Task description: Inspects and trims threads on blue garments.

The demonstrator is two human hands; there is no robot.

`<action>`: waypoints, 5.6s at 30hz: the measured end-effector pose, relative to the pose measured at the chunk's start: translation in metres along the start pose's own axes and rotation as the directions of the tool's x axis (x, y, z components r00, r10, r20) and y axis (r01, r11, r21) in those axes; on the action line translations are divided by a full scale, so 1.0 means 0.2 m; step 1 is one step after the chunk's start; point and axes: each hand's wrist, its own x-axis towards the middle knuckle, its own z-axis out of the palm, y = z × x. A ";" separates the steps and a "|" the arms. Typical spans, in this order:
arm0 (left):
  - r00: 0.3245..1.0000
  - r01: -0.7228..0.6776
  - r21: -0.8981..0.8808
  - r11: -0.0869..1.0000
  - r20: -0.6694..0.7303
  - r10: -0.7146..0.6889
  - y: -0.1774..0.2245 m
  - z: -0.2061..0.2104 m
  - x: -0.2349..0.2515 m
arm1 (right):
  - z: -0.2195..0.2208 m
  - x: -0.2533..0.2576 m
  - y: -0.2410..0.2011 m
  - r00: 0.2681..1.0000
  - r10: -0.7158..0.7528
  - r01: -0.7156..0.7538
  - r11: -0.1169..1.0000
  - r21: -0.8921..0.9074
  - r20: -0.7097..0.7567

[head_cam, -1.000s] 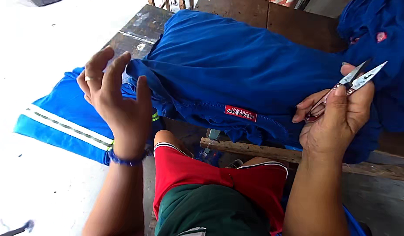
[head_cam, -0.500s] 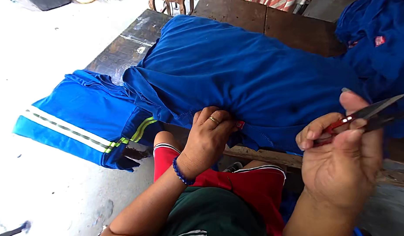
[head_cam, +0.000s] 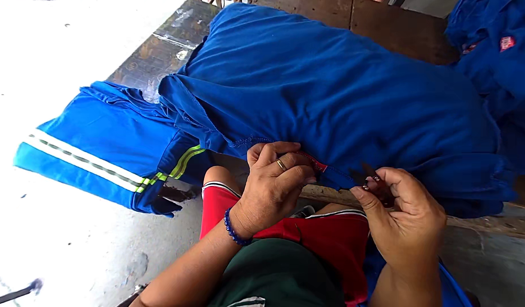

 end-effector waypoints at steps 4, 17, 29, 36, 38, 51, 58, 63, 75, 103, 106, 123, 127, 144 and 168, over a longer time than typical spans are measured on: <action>0.999 0.049 -0.067 0.997 -0.003 -0.049 0.00 0.00 0.00 | 0.00 -0.01 -0.03 0.994 -0.047 0.065 0.980 -0.190 0.098; 0.998 0.047 -0.135 0.990 -0.026 -0.051 0.01 0.00 -0.01 | 0.16 0.01 -0.10 0.996 -0.089 0.088 0.931 -0.354 0.014; 0.857 0.067 -0.208 0.976 -0.489 -0.163 -0.02 0.03 -0.15 | 0.07 0.07 -0.17 0.990 -0.127 0.138 0.938 -0.317 0.056; 0.854 0.038 -0.258 0.965 -0.493 -0.166 0.02 0.00 -0.13 | 0.21 0.13 -0.24 0.955 -0.237 0.291 0.864 -0.412 0.177; 0.865 0.034 -0.243 0.969 -0.478 -0.150 0.03 -0.01 -0.13 | 0.24 0.15 -0.24 0.957 -0.236 0.286 0.868 -0.406 0.168; 0.889 0.104 -0.056 0.993 -0.443 -0.118 -0.04 0.03 -0.12 | 0.15 0.17 -0.09 0.997 0.071 -0.071 0.994 0.089 -0.004; 0.891 0.148 0.225 0.963 -0.453 -0.031 -0.16 0.14 -0.09 | 0.10 0.15 -0.07 0.991 0.135 -0.119 0.930 0.349 -0.023; 0.930 0.069 0.136 0.988 -0.367 -0.015 -0.04 0.11 -0.12 | 0.02 0.14 -0.05 0.976 0.219 -0.191 0.835 0.516 0.007; 0.965 0.042 0.054 0.998 -0.260 -0.027 0.05 0.16 -0.09 | -0.05 0.01 -0.01 0.999 -0.028 0.026 0.998 0.064 0.023; 0.959 0.028 -0.078 0.997 -0.280 -0.049 0.09 0.14 -0.06 | 0.18 -0.04 -0.09 0.989 -0.108 0.089 0.978 -0.188 -0.097; 0.963 0.022 -0.088 0.996 -0.267 -0.045 0.08 0.14 -0.06 | 0.19 -0.05 -0.11 0.988 -0.124 0.107 0.977 -0.185 -0.087; 0.871 0.160 0.267 0.950 -0.491 -0.009 -0.23 -0.19 -0.12 | 0.25 0.26 -0.21 0.920 -0.350 0.386 0.885 -0.258 0.177; 0.880 0.079 0.161 0.984 -0.474 0.007 -0.18 -0.26 -0.06 | 0.42 0.36 -0.18 0.861 -0.427 0.503 0.791 -0.348 0.275; 0.749 0.220 -0.104 0.970 -0.619 -0.236 -0.21 -0.19 0.18 | 0.36 0.48 -0.06 0.988 -0.150 0.094 0.752 0.653 0.031; 0.618 -0.239 -0.879 0.413 -0.466 -0.633 0.07 -0.19 0.11 | 0.71 0.51 -0.39 0.947 -0.282 0.321 0.827 0.461 -0.155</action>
